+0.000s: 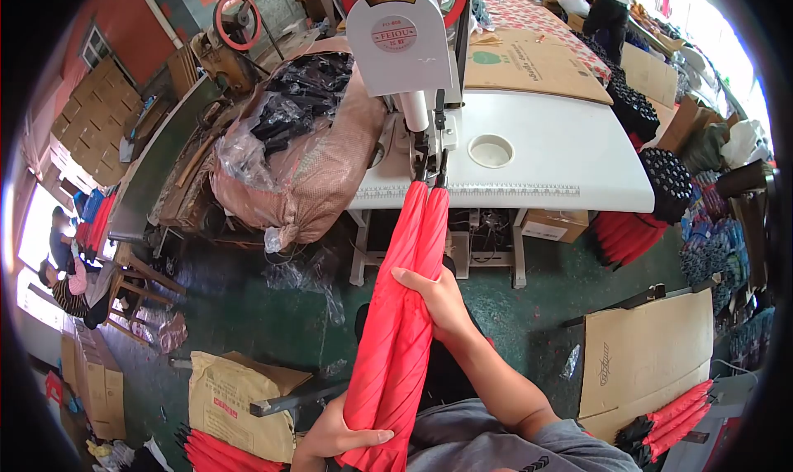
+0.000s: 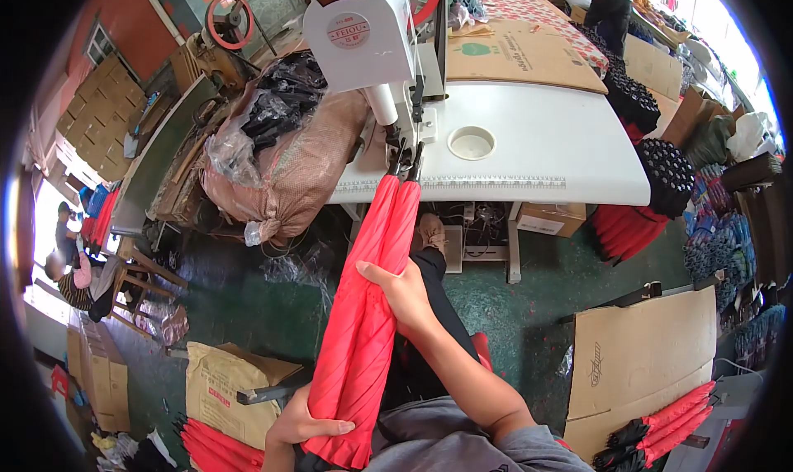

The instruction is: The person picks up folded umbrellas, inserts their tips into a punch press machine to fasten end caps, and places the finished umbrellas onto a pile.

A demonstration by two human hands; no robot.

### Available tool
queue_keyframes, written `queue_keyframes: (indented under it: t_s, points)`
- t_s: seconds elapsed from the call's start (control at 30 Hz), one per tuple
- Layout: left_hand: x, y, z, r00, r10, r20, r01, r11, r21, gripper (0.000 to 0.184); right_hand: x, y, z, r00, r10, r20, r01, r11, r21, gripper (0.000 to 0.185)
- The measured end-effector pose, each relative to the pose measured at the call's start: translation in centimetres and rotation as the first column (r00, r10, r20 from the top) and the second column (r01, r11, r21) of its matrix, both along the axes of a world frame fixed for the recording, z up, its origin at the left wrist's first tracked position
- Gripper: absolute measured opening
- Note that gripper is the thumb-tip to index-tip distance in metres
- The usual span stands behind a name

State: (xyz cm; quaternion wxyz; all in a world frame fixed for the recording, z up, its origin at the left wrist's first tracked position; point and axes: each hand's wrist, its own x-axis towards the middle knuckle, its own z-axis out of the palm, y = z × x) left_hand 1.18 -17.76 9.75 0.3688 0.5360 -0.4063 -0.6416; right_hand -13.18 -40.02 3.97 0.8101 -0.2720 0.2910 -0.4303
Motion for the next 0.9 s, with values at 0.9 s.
queue_keyframes:
  t_s: [0.9]
  points:
    - [-2.9, 7.6, -5.4, 0.692, 0.153, 0.706, -0.210, 0.978, -0.006, 0.123, 3.6, 10.0, -2.4, 0.989, -0.048, -0.141, 0.049, 0.999, 0.000, 0.030]
